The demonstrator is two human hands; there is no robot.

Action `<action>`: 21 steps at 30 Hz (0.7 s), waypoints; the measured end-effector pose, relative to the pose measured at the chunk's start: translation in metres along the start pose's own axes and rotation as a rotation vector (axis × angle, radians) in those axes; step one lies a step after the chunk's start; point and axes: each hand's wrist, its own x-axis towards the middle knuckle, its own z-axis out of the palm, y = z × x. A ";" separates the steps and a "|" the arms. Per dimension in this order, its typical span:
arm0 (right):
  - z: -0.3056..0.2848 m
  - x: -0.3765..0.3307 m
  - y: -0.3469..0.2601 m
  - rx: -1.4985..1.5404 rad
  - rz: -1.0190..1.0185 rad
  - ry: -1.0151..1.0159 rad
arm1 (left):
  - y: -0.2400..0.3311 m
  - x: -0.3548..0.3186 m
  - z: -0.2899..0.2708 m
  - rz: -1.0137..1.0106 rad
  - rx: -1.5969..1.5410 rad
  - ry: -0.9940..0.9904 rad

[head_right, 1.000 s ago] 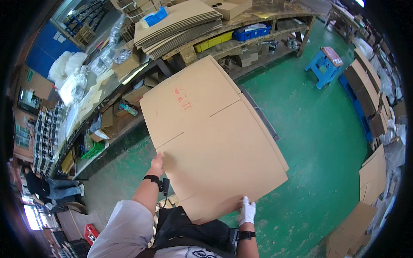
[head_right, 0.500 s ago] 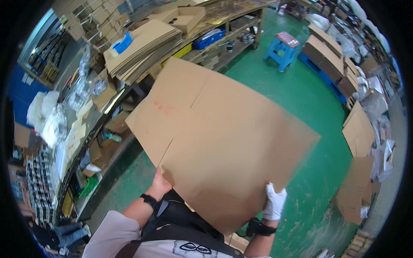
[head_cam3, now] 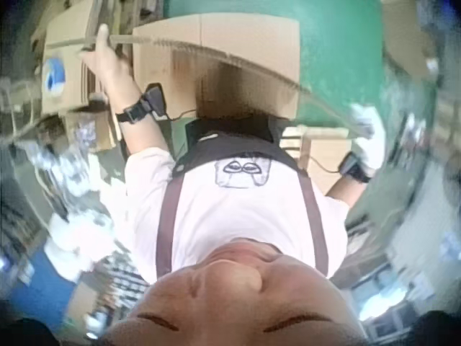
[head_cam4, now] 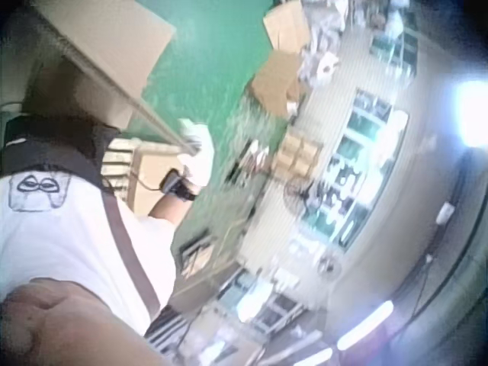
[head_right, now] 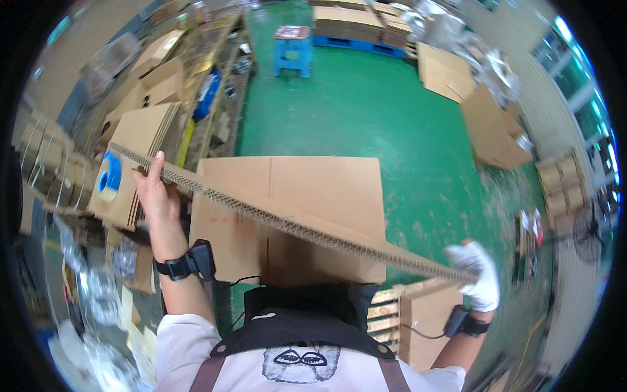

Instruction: Folding cardboard boxes, inserting dividers, and packing wrapped metal components into them.

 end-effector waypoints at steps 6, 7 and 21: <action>0.098 0.053 -0.127 -0.890 0.012 -0.159 | -0.028 0.026 0.040 0.053 -0.021 -0.191; 0.106 0.069 -0.130 -1.036 -0.046 -0.182 | -0.025 0.030 0.039 -0.022 -0.027 -0.231; 0.050 0.161 -0.061 -1.408 0.496 -0.667 | 0.057 -0.042 -0.047 -0.407 0.269 -0.307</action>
